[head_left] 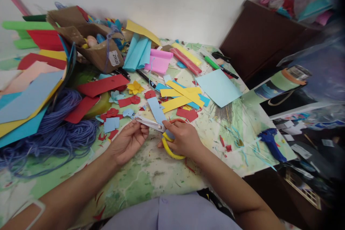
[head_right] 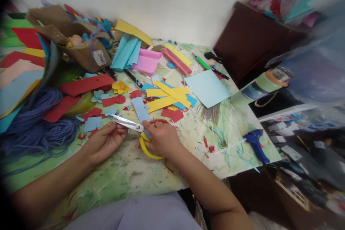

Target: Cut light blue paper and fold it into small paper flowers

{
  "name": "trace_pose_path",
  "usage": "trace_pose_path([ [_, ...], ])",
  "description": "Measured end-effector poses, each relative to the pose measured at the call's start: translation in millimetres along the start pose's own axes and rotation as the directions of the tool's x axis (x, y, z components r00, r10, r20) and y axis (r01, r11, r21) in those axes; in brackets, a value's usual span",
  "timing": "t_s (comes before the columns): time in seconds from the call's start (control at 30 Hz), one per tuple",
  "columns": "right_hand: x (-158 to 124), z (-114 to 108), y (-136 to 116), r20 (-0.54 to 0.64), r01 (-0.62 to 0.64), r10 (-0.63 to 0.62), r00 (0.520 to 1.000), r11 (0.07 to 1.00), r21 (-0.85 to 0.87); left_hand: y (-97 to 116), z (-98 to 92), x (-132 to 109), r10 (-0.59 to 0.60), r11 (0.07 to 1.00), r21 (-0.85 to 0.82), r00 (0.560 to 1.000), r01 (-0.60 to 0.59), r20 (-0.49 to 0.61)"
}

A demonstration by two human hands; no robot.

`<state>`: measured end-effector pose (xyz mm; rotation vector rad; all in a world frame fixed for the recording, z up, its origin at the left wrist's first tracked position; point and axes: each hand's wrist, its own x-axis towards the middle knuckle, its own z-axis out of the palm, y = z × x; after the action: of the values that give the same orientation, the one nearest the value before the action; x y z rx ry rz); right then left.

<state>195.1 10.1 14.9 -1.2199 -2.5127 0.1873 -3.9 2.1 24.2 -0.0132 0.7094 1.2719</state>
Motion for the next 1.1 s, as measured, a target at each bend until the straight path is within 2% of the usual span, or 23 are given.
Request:
trace_pose_path([
  [0.2,-1.3,1.3,-1.4,-0.006,-0.029,0.029,1.000,1.000,-0.003,1.3,4.9,-3.0,-0.016,0.998,0.065,0.999,0.013,0.041],
  [0.37,-0.3,1.0,3.1,-0.053,-0.066,0.066,0.996,0.998,-0.002,3.3,8.9,-5.1,-0.031,0.998,0.052,0.998,0.028,0.046],
  [0.47,0.3,0.0,4.9,-0.065,-0.041,0.040,0.997,0.999,-0.010,3.1,8.1,-4.5,-0.038,0.998,0.042,0.998,0.036,0.042],
  [0.63,-0.7,2.4,2.5,-0.054,0.021,-0.023,0.998,0.999,-0.032,1.9,5.5,-3.7,-0.020,1.000,0.010,1.000,0.020,-0.008],
  [1.1,0.4,2.5,0.8,-0.016,-0.015,0.014,1.000,0.998,-0.065,1.3,5.2,-2.5,-0.027,0.999,0.026,1.000,0.027,0.010],
])
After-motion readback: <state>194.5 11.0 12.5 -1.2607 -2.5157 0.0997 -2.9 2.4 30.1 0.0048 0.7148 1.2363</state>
